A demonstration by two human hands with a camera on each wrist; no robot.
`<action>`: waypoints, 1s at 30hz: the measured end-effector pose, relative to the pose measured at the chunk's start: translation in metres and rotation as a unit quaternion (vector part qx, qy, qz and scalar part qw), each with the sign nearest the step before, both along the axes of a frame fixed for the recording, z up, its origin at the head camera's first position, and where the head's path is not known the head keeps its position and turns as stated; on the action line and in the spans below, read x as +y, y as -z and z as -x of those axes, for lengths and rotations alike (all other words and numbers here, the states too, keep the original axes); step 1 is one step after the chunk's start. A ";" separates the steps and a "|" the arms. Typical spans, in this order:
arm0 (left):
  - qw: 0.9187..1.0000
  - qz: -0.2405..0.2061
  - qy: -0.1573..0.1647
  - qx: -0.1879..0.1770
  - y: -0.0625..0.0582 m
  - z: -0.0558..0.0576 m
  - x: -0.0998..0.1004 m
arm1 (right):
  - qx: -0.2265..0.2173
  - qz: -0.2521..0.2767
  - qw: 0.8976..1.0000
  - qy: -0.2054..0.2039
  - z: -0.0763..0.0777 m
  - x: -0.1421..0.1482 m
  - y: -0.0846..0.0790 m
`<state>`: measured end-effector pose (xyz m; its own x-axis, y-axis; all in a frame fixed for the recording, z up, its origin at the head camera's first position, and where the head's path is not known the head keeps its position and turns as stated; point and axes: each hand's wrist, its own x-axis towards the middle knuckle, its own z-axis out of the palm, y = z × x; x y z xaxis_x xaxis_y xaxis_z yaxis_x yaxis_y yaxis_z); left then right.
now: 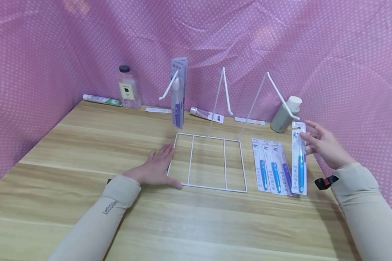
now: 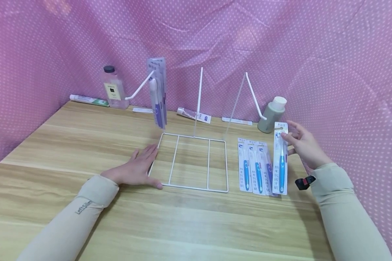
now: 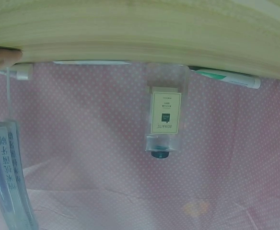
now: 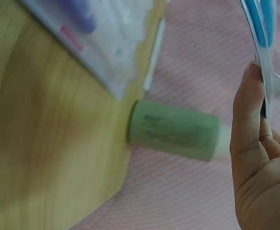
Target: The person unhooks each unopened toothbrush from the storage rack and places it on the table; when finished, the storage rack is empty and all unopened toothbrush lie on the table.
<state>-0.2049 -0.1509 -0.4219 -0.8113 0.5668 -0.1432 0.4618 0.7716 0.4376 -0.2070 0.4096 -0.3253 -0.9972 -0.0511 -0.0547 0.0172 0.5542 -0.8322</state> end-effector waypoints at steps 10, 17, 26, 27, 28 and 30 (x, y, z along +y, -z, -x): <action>1.000 -0.001 0.000 0.004 0.000 0.000 0.002 | -0.076 -0.029 0.997 -0.008 0.023 0.019 0.025; 1.000 0.002 -0.003 0.007 0.002 0.000 0.001 | -0.110 -0.058 0.992 -0.020 0.033 0.026 0.036; 1.000 0.002 -0.003 0.004 0.000 -0.001 0.001 | -0.132 -0.092 0.987 -0.018 0.039 0.024 0.044; 1.000 0.002 -0.002 0.003 0.000 0.000 0.001 | -0.135 -0.096 0.986 -0.017 0.040 0.024 0.045; 1.000 0.002 -0.002 0.002 0.000 0.000 0.001 | -0.136 -0.098 0.986 -0.018 0.040 0.025 0.046; 1.000 0.003 -0.002 0.002 0.000 0.000 0.001 | -0.139 -0.100 0.985 -0.019 0.041 0.026 0.049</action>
<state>-0.2049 -0.1500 -0.4217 -0.8143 0.5627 -0.1426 0.4605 0.7758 0.4314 -0.2483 0.4356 -0.3743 -0.9401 -0.0490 -0.3375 0.2042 0.7116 -0.6722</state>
